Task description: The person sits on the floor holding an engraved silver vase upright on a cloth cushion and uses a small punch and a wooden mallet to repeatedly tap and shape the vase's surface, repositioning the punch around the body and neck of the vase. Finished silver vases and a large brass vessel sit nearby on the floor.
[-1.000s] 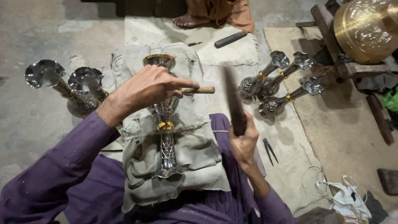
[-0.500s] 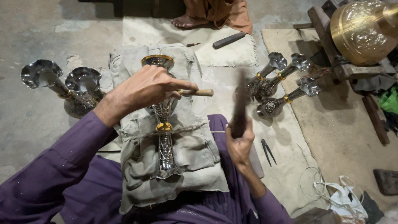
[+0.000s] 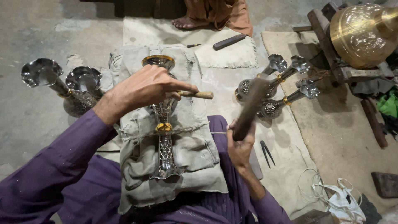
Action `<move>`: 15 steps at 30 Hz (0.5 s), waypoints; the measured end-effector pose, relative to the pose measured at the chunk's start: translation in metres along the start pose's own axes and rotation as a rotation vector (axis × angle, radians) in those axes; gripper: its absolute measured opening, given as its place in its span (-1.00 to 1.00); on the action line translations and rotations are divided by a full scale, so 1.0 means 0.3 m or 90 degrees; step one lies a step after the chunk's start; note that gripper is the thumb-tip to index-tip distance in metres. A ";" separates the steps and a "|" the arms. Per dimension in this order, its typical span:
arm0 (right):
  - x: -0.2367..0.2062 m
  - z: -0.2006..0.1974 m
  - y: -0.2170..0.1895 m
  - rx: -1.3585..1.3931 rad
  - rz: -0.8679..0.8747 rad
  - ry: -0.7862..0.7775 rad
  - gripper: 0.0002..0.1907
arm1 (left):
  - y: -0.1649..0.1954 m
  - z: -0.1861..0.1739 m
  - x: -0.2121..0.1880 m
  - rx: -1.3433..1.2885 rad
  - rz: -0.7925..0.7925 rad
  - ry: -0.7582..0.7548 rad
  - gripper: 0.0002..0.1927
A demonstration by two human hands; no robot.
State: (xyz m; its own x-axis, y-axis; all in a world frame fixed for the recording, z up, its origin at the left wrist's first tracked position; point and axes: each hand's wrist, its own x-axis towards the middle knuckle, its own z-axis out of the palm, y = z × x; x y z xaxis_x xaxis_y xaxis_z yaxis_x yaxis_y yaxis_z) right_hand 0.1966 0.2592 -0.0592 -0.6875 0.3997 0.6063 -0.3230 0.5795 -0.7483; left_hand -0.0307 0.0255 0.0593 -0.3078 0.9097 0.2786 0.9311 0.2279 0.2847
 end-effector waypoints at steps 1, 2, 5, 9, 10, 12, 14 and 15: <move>0.000 -0.002 0.004 -0.085 0.024 -0.043 -0.58 | 0.000 0.001 -0.002 -0.023 0.003 0.007 -0.52; -0.001 -0.007 0.009 -0.170 0.046 -0.085 -0.57 | -0.002 0.001 -0.001 -0.045 0.008 0.014 -0.52; -0.007 -0.007 0.023 -0.157 0.106 -0.068 -0.61 | -0.002 0.000 0.000 -0.031 0.026 0.013 -0.53; -0.015 -0.005 0.029 -0.082 0.016 -0.078 -0.64 | 0.003 -0.008 0.000 -0.025 -0.012 -0.015 -0.55; -0.015 -0.005 0.030 -0.123 0.044 -0.075 -0.61 | 0.003 -0.010 -0.001 -0.028 -0.009 -0.013 -0.55; -0.016 -0.007 0.032 -0.204 0.102 -0.063 -0.56 | 0.003 -0.012 0.000 -0.034 0.003 -0.011 -0.56; -0.017 -0.006 0.039 -0.060 0.049 -0.026 -0.53 | 0.001 -0.012 0.001 -0.034 0.023 0.004 -0.56; -0.019 -0.002 0.043 0.013 0.025 -0.010 -0.51 | 0.000 -0.011 -0.002 -0.036 0.032 0.009 -0.55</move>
State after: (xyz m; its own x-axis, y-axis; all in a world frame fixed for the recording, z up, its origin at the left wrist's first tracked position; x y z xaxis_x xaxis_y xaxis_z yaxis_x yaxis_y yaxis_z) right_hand 0.1967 0.2650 -0.0721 -0.7097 0.4105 0.5726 -0.3091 0.5489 -0.7767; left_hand -0.0311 0.0239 0.0621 -0.2639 0.9144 0.3070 0.9330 0.1612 0.3219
